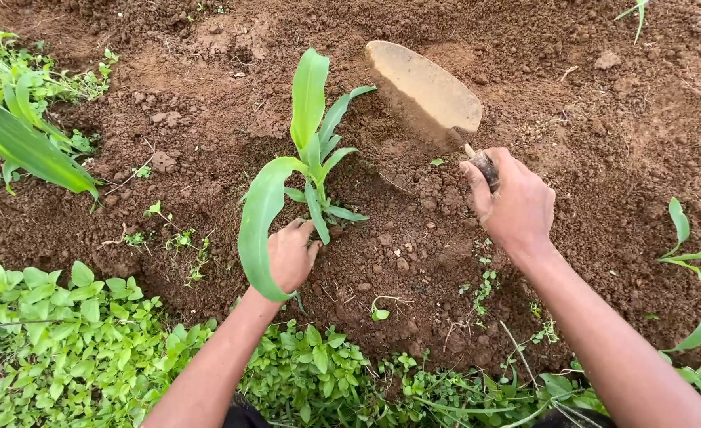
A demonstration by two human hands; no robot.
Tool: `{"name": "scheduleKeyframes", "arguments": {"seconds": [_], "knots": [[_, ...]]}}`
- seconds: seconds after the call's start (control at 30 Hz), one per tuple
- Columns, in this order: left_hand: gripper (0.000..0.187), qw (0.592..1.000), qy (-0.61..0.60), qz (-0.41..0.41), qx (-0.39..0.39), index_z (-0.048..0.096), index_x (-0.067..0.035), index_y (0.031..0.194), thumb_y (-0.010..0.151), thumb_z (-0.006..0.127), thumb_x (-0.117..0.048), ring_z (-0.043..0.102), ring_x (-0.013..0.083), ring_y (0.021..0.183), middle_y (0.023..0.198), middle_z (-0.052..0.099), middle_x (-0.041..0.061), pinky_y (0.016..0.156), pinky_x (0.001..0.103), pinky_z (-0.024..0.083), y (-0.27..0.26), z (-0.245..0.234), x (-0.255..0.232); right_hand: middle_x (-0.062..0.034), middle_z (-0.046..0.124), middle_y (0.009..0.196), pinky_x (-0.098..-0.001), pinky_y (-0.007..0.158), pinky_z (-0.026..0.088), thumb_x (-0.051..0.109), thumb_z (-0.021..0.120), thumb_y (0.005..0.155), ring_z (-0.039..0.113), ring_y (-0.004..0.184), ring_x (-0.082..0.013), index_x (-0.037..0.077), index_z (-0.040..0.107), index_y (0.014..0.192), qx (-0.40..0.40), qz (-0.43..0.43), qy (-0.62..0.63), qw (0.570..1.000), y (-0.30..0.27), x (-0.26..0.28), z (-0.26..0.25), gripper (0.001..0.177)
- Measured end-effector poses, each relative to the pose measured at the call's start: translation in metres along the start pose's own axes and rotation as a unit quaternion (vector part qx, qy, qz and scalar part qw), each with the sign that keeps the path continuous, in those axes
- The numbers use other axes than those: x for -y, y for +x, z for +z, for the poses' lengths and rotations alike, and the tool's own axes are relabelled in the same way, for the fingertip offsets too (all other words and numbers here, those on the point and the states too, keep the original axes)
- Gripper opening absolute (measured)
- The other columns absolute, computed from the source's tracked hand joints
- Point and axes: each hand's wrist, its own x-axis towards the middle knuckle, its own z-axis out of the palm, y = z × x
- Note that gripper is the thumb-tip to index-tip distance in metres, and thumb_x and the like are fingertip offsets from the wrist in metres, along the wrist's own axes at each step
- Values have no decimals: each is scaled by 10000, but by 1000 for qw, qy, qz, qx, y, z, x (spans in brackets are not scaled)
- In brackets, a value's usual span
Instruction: The person uses a hand hoe to loosen the soil around young corn plants and removes weeds by hand. They then use the hoe to mound soil around the base of the corn plants to secure them.
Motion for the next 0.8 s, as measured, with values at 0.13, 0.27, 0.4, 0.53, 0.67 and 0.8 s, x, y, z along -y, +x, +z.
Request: {"name": "scheduleKeyframes", "arguments": {"seconds": [0.13, 0.27, 0.4, 0.53, 0.67, 0.8], "knots": [[158, 1000, 6, 5, 26, 730, -94, 1047, 904, 672, -124, 766, 314, 871, 1040, 735, 169, 723, 423, 639, 1, 1, 7, -85, 669, 787, -433, 607, 542, 381, 666, 1088, 698, 675, -302, 138, 674, 1110, 4, 23, 17, 1000, 0, -6, -4, 244], [282, 947, -157, -42, 278, 677, 26, 1204, 951, 576, -43, 680, 215, 674, 1099, 715, 233, 598, 318, 585, -3, -49, -40, -100, 659, 773, -471, 614, 539, 415, 666, 1083, 706, 698, -345, 149, 669, 1095, -13, 32, 10, 999, 0, -17, 0, 266], [286, 865, -233, -64, 439, 672, 46, 1195, 964, 601, -107, 568, 133, 558, 1163, 692, 267, 541, 264, 510, 9, -112, -85, -105, 665, 776, -474, 615, 535, 417, 669, 1087, 705, 705, -354, 151, 665, 1081, -17, 36, 21, 999, 1, -21, -4, 267], [334, 942, -166, -33, 291, 626, 3, 1227, 948, 648, -179, 744, 402, 935, 1220, 648, 308, 774, 493, 620, 7, -99, -70, -106, 671, 778, -484, 619, 538, 402, 676, 1075, 706, 703, -352, 149, 671, 1071, -16, 44, 32, 998, -3, -20, -6, 254], [475, 975, -14, 1, 224, 504, -33, 1389, 1007, 497, -315, 745, 393, 823, 940, 682, 275, 728, 513, 608, 11, -57, -51, -97, 669, 772, -461, 620, 538, 384, 679, 1071, 706, 703, -331, 147, 671, 1090, -10, 42, 35, 998, -5, -23, -5, 238], [393, 985, 31, 31, 167, 589, 7, 1205, 993, 522, -317, 743, 356, 676, 777, 670, 218, 609, 451, 620, 17, -9, -25, -100, 678, 770, -446, 638, 549, 355, 669, 1068, 705, 697, -311, 125, 689, 1088, 9, 46, 44, 998, -8, -19, -5, 231]]}}
